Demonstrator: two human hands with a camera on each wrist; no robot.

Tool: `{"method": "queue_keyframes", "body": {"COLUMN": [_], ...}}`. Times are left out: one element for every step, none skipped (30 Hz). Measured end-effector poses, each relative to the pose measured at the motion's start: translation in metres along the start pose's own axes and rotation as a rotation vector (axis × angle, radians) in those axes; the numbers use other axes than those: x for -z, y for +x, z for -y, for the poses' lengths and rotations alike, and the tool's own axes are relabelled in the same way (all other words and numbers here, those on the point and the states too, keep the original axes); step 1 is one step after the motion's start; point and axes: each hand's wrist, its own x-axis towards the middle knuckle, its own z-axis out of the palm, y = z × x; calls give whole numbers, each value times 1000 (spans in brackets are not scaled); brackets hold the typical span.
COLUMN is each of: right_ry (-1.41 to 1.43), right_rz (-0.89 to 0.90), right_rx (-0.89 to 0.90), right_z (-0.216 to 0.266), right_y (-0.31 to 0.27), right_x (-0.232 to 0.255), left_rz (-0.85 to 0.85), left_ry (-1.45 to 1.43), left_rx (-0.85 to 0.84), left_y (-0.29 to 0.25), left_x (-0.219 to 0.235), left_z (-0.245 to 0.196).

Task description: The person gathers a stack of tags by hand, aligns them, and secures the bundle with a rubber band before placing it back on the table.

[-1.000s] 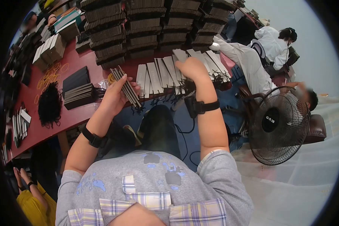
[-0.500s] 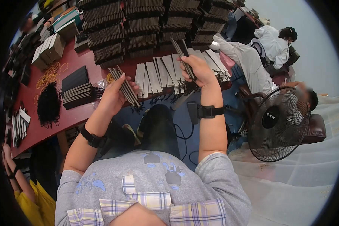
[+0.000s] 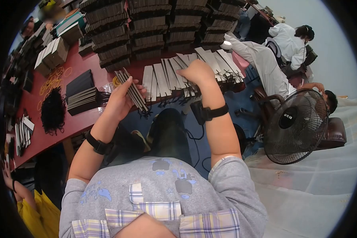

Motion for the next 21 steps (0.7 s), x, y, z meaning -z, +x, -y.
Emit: {"method": "queue_keyframes", "body": {"right_ry": [19, 47, 74, 101, 232, 363, 495, 604, 745, 886, 1027, 1029, 1038, 1054, 1062, 1074, 1083, 1093, 1102, 1132, 1150], "right_rz": [15, -19, -54, -88, -102, -114, -125, 58, 129, 204, 281, 365, 413, 472, 516, 546, 548, 549, 551, 552, 546], "right_rx": [8, 2, -1, -1, 60, 119, 176, 167, 227, 286, 344, 380, 421, 468, 511, 506, 524, 541, 557, 570, 593], "right_z": [2, -1, -7, -12, -14, -17, -11, -5, 4, 13, 21, 26, 33, 43, 50, 54, 57, 60, 62, 64, 67], "right_y": [1, 1, 3, 4, 3, -2, -12, -23, -37, -50, -59, -64, -69, -75, -78, -81, -82, -83, -84, -85, -87], "right_x": [0, 0, 2, 4, 6, 6, 7, 14, 14, 10, 6, 3, -2, -11, -16, -19, -22, -26, -30, -33, -34], "left_rz": [-3, -6, -10, -45, -51, -56, -62, -13, -5, -1, 3, 150, 122, 94, 81, 98, 117, 138, 129, 120, 109], "left_ry": [-1, -2, -3, -7, 0, 7, 14, -52, -26, 1, 27, 134, 191, 171, 145, 182, 218, 254, 265, 277, 287], "left_rx": [6, 9, 9, 18, 43, 71, 100, 65, 47, 31, 14, -3, -158, -203, -249, -265, -281, -296, -298, -300, -304], "left_y": [0, -1, -1, -4, -5, -6, -7, -7, -8, -10, -10, -8, -10, -19, -25, -25, -23, -23, -25, -29, -33], "left_x": [1, 0, 0, -5, -5, -4, -4, -8, -17, -28, -33, -31, -42, -51, -62, -58, -52, -49, -46, -45, -44], "left_z": [1, 1, 0, -2, -6, -9, -12, -13, -15, -19, -23, -25, -24, -26, -31, -31, -32, -32, -34, -35, -37]}}
